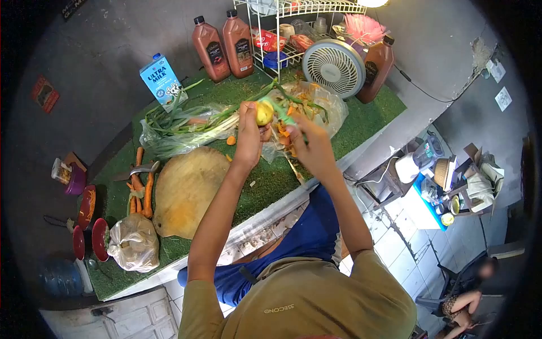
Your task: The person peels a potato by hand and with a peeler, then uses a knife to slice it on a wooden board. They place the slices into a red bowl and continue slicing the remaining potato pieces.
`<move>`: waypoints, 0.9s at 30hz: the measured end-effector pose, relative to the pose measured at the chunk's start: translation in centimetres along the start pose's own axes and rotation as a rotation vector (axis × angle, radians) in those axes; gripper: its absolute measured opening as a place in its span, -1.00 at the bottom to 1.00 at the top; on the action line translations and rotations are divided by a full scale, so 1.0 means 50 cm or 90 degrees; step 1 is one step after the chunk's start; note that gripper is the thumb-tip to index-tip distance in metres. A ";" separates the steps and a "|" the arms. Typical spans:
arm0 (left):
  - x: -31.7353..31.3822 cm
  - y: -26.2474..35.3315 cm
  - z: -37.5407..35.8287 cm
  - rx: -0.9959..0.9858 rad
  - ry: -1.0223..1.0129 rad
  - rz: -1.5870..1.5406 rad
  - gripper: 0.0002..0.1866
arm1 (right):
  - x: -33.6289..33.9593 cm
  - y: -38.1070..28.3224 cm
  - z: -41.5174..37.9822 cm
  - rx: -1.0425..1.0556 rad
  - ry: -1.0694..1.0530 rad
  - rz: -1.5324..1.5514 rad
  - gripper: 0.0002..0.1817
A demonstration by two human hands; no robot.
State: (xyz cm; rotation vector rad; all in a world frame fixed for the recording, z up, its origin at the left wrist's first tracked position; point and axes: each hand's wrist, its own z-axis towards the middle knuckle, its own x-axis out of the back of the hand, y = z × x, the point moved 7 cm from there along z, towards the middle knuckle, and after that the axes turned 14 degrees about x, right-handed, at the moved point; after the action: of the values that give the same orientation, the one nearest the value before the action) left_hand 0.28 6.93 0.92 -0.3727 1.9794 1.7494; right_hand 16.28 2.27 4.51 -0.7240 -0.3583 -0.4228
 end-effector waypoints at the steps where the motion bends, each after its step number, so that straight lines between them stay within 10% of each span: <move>1: -0.001 0.000 0.003 0.001 -0.007 -0.010 -0.70 | -0.006 0.009 -0.001 -0.008 -0.001 -0.029 -0.64; 5: 0.000 0.019 -0.005 0.008 -0.057 -0.025 -0.76 | 0.033 0.053 0.009 -0.076 0.031 -0.194 -0.74; 10: 0.030 0.062 0.001 -0.084 0.026 0.061 -0.64 | 0.097 -0.081 0.001 0.217 0.359 -0.132 -0.67; 13: 0.059 0.125 -0.031 -0.182 0.117 0.109 -0.59 | 0.023 0.043 0.025 -0.078 -0.129 -0.272 -0.66; 17: 0.088 0.237 -0.185 -0.365 0.244 0.426 -0.51 | 0.039 -0.004 0.023 0.120 0.115 -0.172 -0.61; 21: 0.155 0.248 -0.295 -0.444 0.383 0.736 -0.41 | -0.027 -0.034 0.024 0.178 -0.008 -0.191 -0.50; 27: 0.280 0.166 -0.364 -0.146 0.168 0.885 -0.45 | -0.172 -0.036 0.064 0.045 -0.232 -0.204 -0.32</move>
State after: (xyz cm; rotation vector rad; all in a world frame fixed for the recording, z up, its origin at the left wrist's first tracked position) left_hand -18.77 -8.29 2.28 1.0337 2.3910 2.7883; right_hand 7.50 5.42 3.83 -0.6753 -0.8349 -0.5780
